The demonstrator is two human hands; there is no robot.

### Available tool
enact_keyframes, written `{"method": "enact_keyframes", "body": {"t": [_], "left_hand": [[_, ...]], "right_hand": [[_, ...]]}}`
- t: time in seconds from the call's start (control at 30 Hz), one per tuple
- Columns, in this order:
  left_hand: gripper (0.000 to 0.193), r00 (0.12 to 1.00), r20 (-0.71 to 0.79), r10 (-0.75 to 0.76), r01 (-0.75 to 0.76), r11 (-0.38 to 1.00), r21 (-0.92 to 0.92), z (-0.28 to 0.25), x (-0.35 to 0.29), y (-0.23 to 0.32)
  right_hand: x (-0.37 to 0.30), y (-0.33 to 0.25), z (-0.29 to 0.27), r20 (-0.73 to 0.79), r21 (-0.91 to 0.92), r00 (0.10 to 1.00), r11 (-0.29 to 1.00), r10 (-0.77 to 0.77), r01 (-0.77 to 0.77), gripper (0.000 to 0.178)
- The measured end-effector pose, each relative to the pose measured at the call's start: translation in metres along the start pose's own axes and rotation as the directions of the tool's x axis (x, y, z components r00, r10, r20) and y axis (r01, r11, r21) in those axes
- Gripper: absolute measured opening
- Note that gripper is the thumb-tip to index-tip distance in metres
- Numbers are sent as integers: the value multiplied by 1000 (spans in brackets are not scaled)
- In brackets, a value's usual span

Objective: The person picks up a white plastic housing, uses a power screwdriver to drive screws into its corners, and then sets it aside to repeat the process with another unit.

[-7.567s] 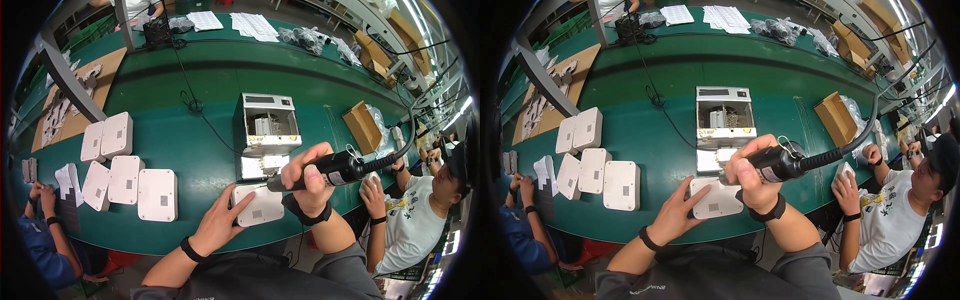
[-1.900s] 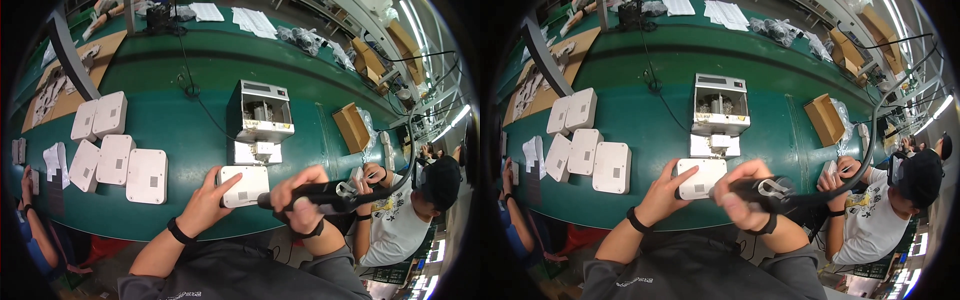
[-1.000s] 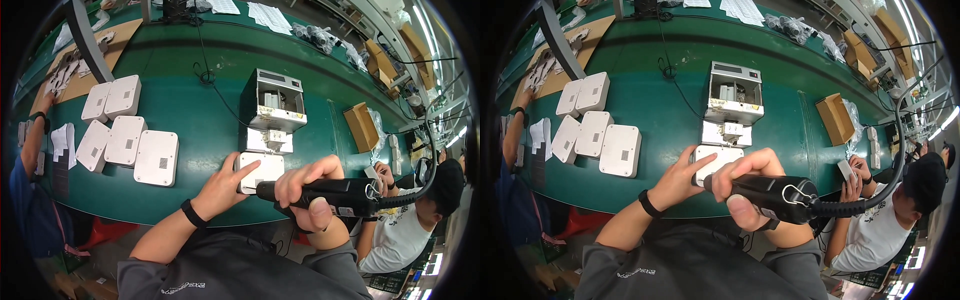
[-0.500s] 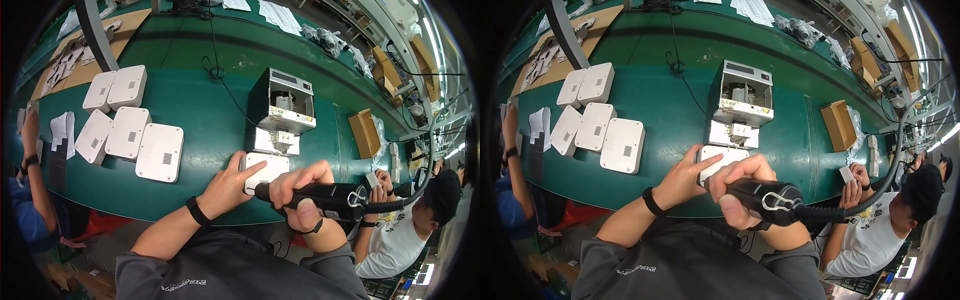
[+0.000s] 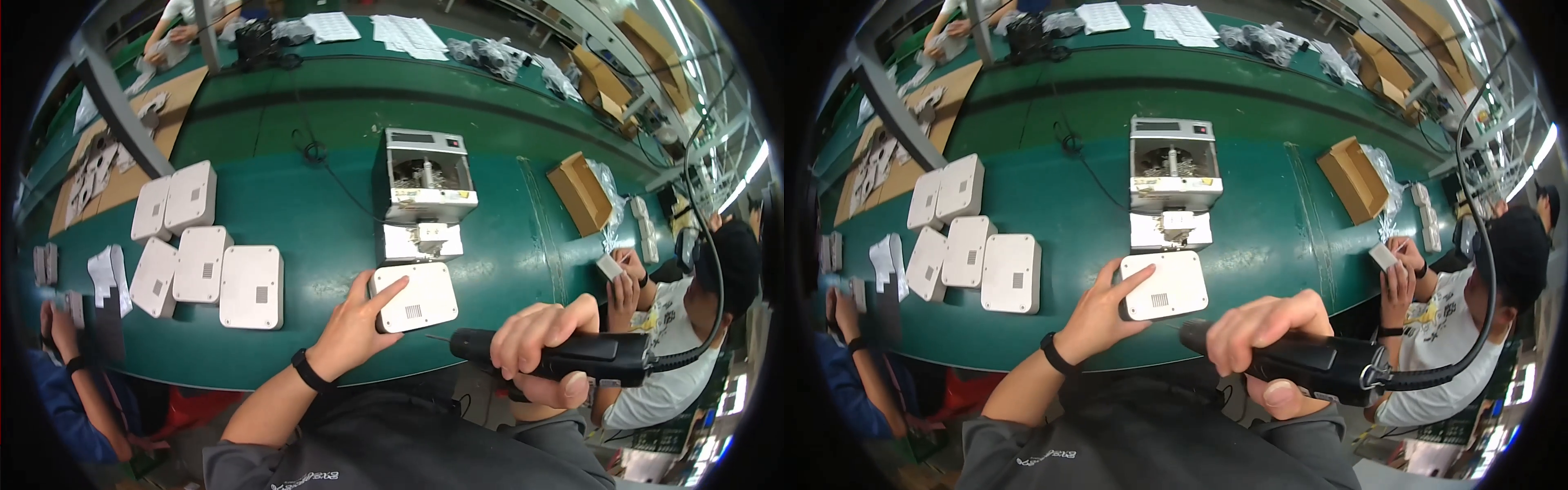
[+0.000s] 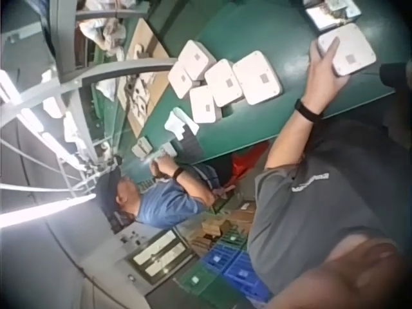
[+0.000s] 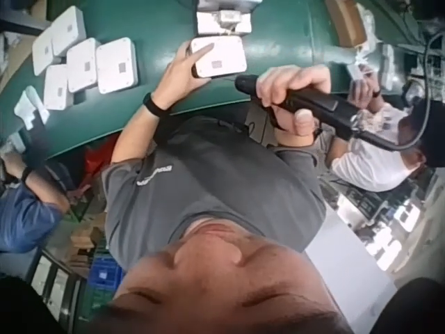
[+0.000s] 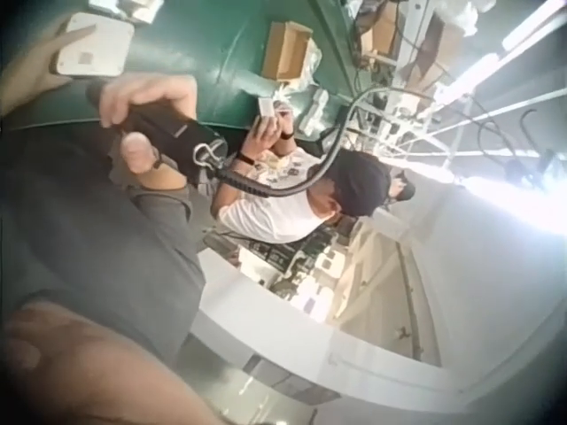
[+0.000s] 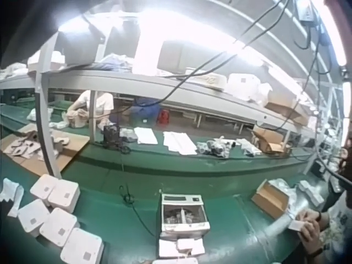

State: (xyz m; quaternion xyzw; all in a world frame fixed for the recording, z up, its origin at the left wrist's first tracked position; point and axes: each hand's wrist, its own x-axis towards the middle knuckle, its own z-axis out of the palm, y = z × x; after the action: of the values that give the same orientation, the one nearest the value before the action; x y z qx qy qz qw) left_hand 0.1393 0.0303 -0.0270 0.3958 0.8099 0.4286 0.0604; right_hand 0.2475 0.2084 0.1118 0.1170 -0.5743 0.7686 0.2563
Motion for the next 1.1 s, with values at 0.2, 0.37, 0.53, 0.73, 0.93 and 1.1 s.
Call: {"method": "enact_keyframes", "body": {"t": [0.2, 0.37, 0.53, 0.73, 0.93, 1.1], "left_hand": [[74, 887, 377, -269, 402, 850, -340, -11, 9, 25], [66, 618, 720, -317, 763, 462, -451, 19, 28, 33], [73, 348, 914, -210, 937, 54, -344, 64, 73, 33], [65, 634, 725, -270, 735, -81, -673, 109, 115, 76], [63, 826, 505, -253, 494, 755, -431, 34, 58, 74], [73, 961, -232, -152, 236, 887, 397, -24, -4, 37]], "right_hand": [[-54, 2, -74, -139, -70, 989, 997, -42, 33, 47], [-96, 11, -122, -303, -84, 949, 994, -87, 65, 39], [-109, 13, -141, -241, -117, 959, 985, -150, 124, 36], [-97, 15, -151, -148, -172, 972, 973, -181, 155, 36], [-100, 15, -160, -133, -76, 989, 995, -72, 62, 37], [-106, 21, -164, -169, -47, 985, 998, -42, 35, 42]]}}
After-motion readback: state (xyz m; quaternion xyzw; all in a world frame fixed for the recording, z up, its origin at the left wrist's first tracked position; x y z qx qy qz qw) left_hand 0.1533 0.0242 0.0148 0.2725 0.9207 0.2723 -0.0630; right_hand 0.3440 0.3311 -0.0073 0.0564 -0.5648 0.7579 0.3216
